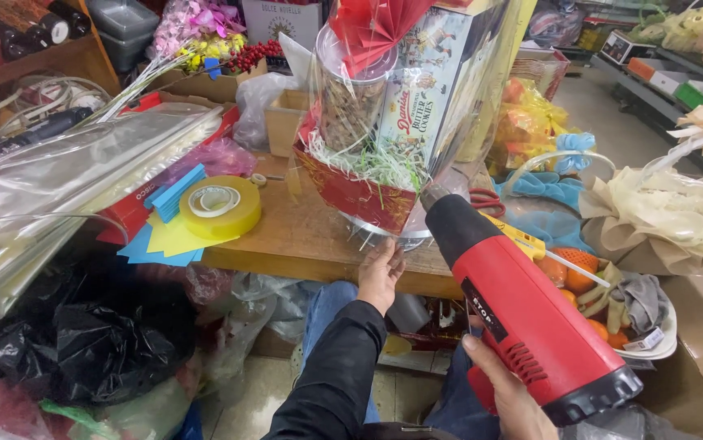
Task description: Using a heat gun to shrink-wrap a large gift basket containing various items.
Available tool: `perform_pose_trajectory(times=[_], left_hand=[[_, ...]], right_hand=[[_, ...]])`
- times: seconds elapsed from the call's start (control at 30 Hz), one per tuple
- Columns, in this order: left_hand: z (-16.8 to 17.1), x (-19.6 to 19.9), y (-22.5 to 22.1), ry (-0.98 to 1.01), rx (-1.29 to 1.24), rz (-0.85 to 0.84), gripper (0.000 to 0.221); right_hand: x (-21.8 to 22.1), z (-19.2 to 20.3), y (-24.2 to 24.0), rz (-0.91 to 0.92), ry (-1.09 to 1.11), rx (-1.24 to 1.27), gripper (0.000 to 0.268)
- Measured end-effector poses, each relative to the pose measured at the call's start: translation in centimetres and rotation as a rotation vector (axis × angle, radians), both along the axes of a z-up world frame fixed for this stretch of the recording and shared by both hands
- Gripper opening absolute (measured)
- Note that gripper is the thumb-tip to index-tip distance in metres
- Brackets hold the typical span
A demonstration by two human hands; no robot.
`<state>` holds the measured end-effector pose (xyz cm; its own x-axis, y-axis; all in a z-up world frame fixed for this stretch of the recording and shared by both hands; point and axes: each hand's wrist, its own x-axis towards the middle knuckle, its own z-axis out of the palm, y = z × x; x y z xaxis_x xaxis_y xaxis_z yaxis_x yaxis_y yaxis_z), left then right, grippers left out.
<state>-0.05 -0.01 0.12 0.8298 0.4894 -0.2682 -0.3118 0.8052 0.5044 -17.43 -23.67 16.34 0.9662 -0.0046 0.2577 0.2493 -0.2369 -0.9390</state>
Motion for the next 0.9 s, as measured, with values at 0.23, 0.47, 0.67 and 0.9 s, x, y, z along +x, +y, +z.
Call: perform_pose_trajectory(times=[0.23, 0.47, 0.67, 0.9], left_hand=[[-0.3, 0.2, 0.0, -0.003, 0.005, -0.001, 0.019], [-0.1, 0.0, -0.1, 0.004, 0.004, -0.004, 0.02], [0.0, -0.1, -0.1, 0.0, -0.004, -0.003, 0.02], [-1.3, -1.0, -0.7, -0.008, 0.014, -0.006, 0.021]], right_hand=[[0.1, -0.1, 0.0, 0.029, -0.027, 0.019, 0.031], [-0.1, -0.1, 0.1, 0.026, -0.01, 0.029, 0.035], [0.1, -0.5, -0.3, 0.022, -0.136, -0.075, 0.035], [-2.1, -3.4, -2.2, 0.002, -0.125, 0.018, 0.031]])
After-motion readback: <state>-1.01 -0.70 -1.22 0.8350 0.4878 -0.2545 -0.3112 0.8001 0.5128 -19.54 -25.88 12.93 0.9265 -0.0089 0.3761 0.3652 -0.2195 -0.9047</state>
